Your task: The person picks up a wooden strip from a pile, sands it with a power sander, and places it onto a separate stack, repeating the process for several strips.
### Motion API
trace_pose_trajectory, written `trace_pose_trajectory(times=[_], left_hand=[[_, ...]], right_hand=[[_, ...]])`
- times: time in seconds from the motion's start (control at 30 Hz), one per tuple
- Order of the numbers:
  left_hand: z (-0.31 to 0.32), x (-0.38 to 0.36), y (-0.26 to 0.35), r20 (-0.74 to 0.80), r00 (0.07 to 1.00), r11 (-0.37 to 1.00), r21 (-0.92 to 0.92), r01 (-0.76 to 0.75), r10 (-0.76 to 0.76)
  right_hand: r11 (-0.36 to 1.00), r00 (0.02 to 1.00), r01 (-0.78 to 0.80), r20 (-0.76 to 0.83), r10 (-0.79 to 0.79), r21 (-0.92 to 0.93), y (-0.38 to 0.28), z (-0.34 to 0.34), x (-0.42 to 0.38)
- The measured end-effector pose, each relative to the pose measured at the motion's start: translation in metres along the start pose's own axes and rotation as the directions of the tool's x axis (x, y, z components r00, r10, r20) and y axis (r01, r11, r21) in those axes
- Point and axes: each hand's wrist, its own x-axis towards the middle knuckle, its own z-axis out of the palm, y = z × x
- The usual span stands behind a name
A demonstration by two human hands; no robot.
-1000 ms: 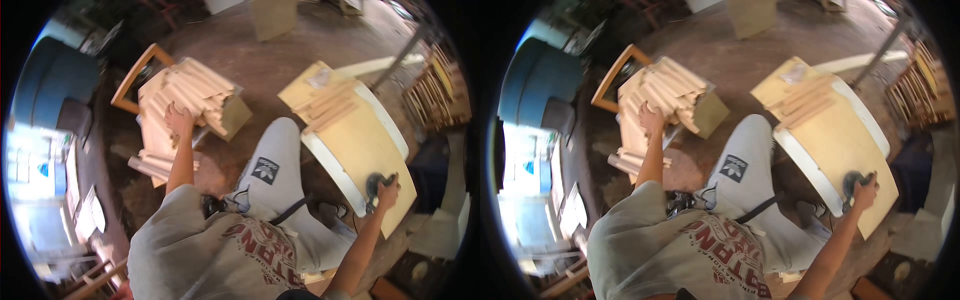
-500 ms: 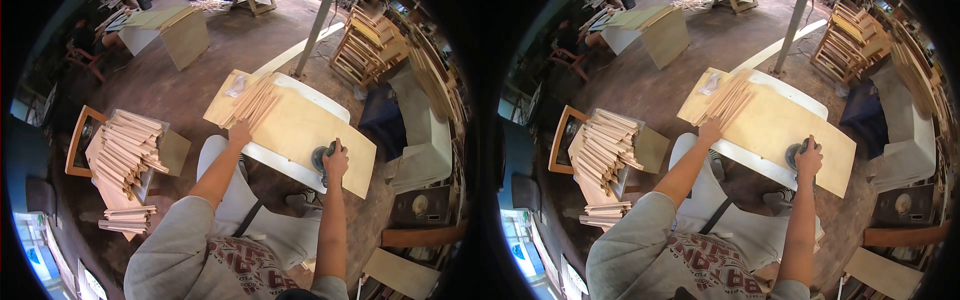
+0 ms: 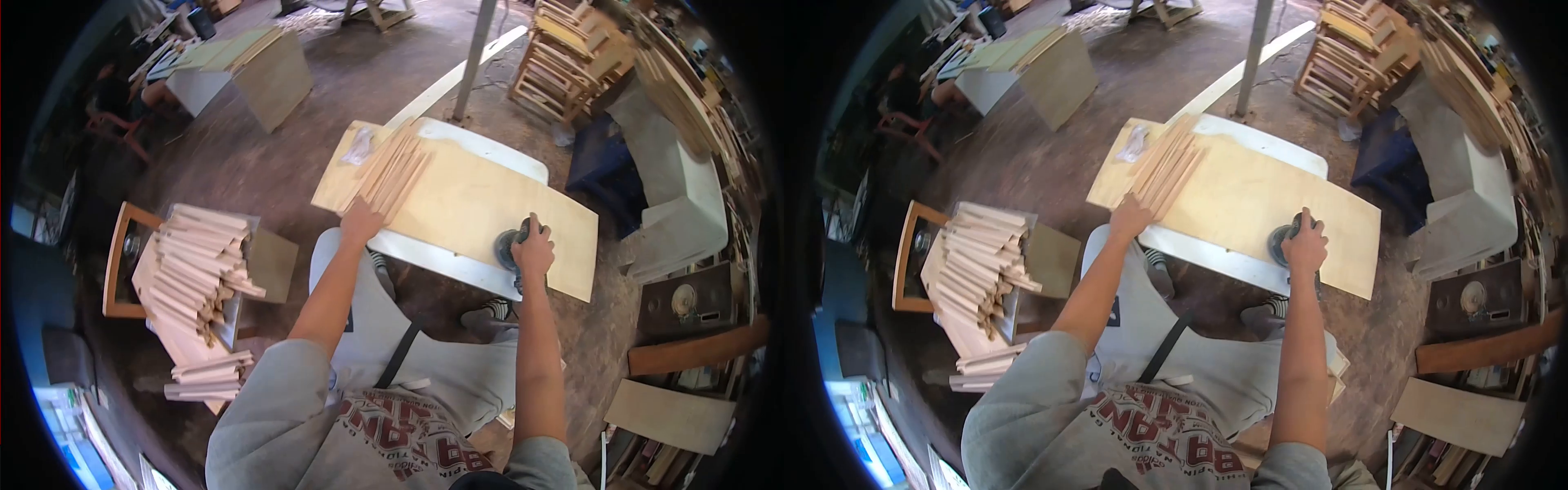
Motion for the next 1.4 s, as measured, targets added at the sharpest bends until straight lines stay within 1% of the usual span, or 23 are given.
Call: trace_pose_trajectory(times=[0.03,0.07,0.1,0.17,0.2,0.23,0.3,0.4,0.5,0.53,0.6,0.67,0.77,0.8,0.87,0.9,1.0,1.07,1.1,1.2,1.3,1.4], left_hand=[[-0.002,0.0,0.007,-0.056,0.998,0.996,-0.086,-0.007,0.002],[0.001,-0.005,0.006,-0.145,0.982,0.977,-0.157,-0.143,0.121],[0.005,-0.021,0.016,-0.191,0.967,0.954,-0.212,-0.21,0.171],[0.022,-0.043,0.022,-0.243,0.928,0.89,-0.293,-0.349,0.284],[0.033,-0.056,0.026,-0.238,0.911,0.862,-0.311,-0.401,0.337],[0.043,-0.066,0.029,-0.238,0.892,0.834,-0.325,-0.446,0.384],[0.067,-0.077,0.027,-0.085,0.87,0.832,-0.262,-0.489,0.485],[0.085,-0.105,0.027,0.04,0.883,0.811,-0.416,-0.411,0.467],[0.121,-0.107,0.008,0.075,0.905,0.857,-0.36,-0.368,0.42],[0.123,-0.104,0.005,0.21,0.892,0.871,-0.39,-0.298,0.4],[0.125,-0.091,-0.002,0.465,0.811,0.895,-0.419,-0.152,0.356],[0.156,-0.077,-0.018,0.546,0.753,0.857,-0.513,-0.045,0.367],[0.152,-0.079,-0.015,0.649,0.677,0.794,-0.587,0.155,0.347],[0.145,-0.086,-0.011,0.686,0.647,0.772,-0.592,0.231,0.333],[0.134,-0.092,-0.002,0.68,0.651,0.771,-0.597,0.223,0.338],[0.131,-0.094,0.0,0.673,0.654,0.768,-0.603,0.217,0.344],[0.147,-0.085,-0.003,0.669,0.656,0.812,-0.566,0.146,0.348],[0.168,-0.083,-0.012,0.573,0.71,0.843,-0.535,-0.055,0.41],[0.175,-0.082,-0.013,0.525,0.726,0.849,-0.506,-0.153,0.444],[0.155,-0.087,-0.008,0.557,0.708,0.852,-0.509,-0.121,0.434],[0.159,-0.09,-0.011,0.407,0.769,0.825,-0.498,-0.266,0.494],[0.153,-0.093,-0.007,0.477,0.758,0.853,-0.483,-0.196,0.444]], right_hand=[[1.0,1.0,-0.004,-0.028,0.004,0.001,0.004,-0.001,0.003],[0.999,1.0,-0.026,-0.006,0.026,0.024,0.005,-0.002,0.005],[1.0,0.999,-0.016,-0.035,0.017,0.019,0.008,0.003,0.006],[1.0,1.0,-0.014,-0.014,0.015,0.023,0.006,-0.008,0.004],[0.999,0.999,-0.004,-0.044,0.006,0.047,0.009,-0.005,0.005],[0.998,1.0,-0.012,-0.026,0.014,0.059,0.009,-0.005,0.007],[0.997,1.0,-0.011,-0.012,0.012,0.074,0.008,-0.006,0.006],[0.998,1.0,-0.006,-0.014,0.007,0.06,0.002,-0.01,-0.003],[0.999,1.0,-0.01,0.005,0.01,0.036,-0.004,-0.011,-0.01],[0.999,1.0,0.002,0.017,-0.003,0.041,-0.004,-0.01,-0.011],[0.998,0.999,0.034,0.031,-0.035,0.05,-0.004,-0.008,-0.011],[0.996,0.997,0.072,0.037,-0.074,0.062,-0.006,-0.007,-0.013],[0.993,0.993,0.098,0.064,-0.103,0.067,-0.02,-0.018,-0.022],[0.987,0.987,0.147,0.059,-0.151,0.068,-0.026,-0.023,-0.029],[0.967,0.968,0.243,0.043,-0.246,0.07,-0.044,-0.038,-0.04],[0.962,0.959,0.26,0.089,-0.267,0.089,-0.055,-0.046,-0.044],[0.915,0.915,0.391,0.065,-0.399,0.101,-0.074,-0.033,-0.057],[0.889,0.884,0.451,0.1,-0.457,0.08,-0.092,-0.025,-0.063],[0.88,0.876,0.469,0.085,-0.475,0.077,-0.1,-0.023,-0.065],[0.887,0.879,0.459,0.118,-0.462,0.055,-0.118,-0.024,-0.055],[0.907,0.9,0.421,0.111,-0.421,0.018,-0.121,-0.026,-0.037],[0.919,0.913,0.395,0.122,-0.39,-0.014,-0.119,-0.026,-0.022]])
